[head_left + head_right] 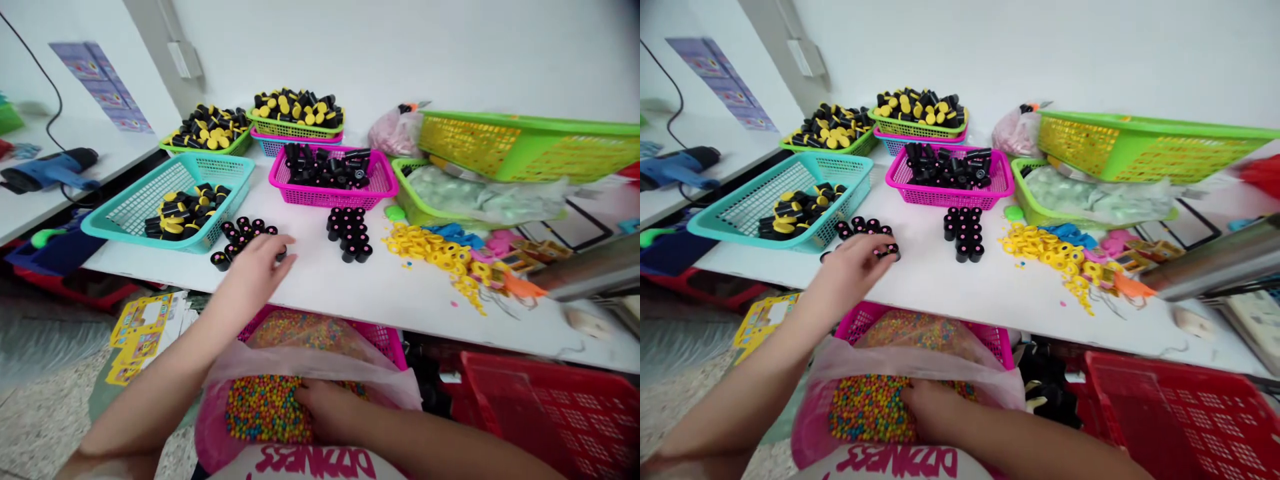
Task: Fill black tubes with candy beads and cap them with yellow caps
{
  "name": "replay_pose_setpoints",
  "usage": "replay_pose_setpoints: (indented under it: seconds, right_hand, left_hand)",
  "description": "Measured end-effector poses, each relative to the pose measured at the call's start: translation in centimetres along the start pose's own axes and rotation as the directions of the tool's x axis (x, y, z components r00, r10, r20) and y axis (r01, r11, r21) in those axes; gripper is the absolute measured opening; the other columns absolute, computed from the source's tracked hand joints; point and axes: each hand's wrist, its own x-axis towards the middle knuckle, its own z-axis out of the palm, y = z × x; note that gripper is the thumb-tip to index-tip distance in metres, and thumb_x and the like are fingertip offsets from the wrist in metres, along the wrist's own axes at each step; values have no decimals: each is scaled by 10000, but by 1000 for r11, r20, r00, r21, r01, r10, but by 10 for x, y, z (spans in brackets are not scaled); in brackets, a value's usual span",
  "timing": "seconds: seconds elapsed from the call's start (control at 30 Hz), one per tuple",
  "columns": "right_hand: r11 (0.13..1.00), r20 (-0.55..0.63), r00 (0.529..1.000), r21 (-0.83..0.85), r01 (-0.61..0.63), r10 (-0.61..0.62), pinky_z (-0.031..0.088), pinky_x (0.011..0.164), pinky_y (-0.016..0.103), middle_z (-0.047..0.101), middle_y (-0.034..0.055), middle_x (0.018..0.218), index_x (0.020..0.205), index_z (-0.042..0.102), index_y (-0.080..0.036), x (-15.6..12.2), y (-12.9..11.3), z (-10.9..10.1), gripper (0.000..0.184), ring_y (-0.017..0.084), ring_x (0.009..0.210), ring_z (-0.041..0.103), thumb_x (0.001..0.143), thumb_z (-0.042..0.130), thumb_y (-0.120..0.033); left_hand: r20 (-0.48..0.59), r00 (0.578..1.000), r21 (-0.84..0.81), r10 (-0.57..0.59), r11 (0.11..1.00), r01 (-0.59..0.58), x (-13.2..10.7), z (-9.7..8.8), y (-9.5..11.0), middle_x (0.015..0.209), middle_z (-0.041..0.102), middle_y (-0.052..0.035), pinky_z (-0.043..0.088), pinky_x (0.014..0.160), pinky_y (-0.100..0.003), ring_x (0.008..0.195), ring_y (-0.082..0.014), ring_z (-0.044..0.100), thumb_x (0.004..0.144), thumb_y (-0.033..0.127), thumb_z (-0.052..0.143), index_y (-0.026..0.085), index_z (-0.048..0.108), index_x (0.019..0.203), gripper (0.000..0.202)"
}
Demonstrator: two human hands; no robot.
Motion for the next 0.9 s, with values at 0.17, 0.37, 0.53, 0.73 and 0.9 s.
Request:
replay_pose_setpoints:
  seconds: [0.17, 0.37, 0.53, 0.73, 0.9]
  right_hand:
    - [1000, -32, 999, 9, -19, 19, 442, 606, 261, 678, 111, 1022, 999, 661, -165, -5, 0, -1, 270, 229, 794, 667, 761, 568, -253]
    - [997, -37, 998, 59, -50, 52, 444, 634, 254, 683, 114, 1051, 1033, 662, -160, -12, -1, -4, 286, 212, 809, 658, 780, 534, -195]
    - [988, 22, 998, 142, -64, 62, 434, 650, 250, 714, 101, 1016, 1033, 676, -163, -16, -1, -19, 323, 226, 850, 668, 740, 544, -134]
    - [943, 0, 1000, 333, -13, 14, 468, 746, 269, 722, 37, 1044, 1108, 680, -226, -26, -1, -33, 330, 197, 867, 654, 792, 600, -168]
    - [911, -149, 987, 395, 114, -59, 472, 881, 297, 714, 32, 1057, 1083, 688, -215, -38, -19, -36, 273, 186, 971, 639, 836, 599, -140]
  left_hand:
    - [182, 983, -39, 9, 999, -2, 72, 96, 15, 1087, 547, -104, 496, 870, -354, 860, -193, 622, 880, 161, 547, 166, 556, 1209, 329]
    - [183, 983, -62, -31, 997, 43, 91, 128, 10, 966, 606, -117, 500, 844, -394, 872, -236, 618, 847, 147, 565, 120, 587, 1005, 162]
    - [151, 988, -157, 26, 988, -2, 50, 67, 22, 959, 635, -59, 505, 870, -333, 900, -182, 617, 817, 155, 608, 163, 578, 981, 167]
    - [320, 938, -424, 134, 905, 15, -80, -23, 26, 1096, 683, -44, 535, 876, -275, 989, -164, 653, 789, 246, 699, 216, 615, 1147, 368]
    - [582, 805, -410, 116, 897, 168, -176, -16, 17, 1033, 710, -63, 551, 846, -292, 944, -189, 676, 761, 241, 734, 205, 685, 1052, 298]
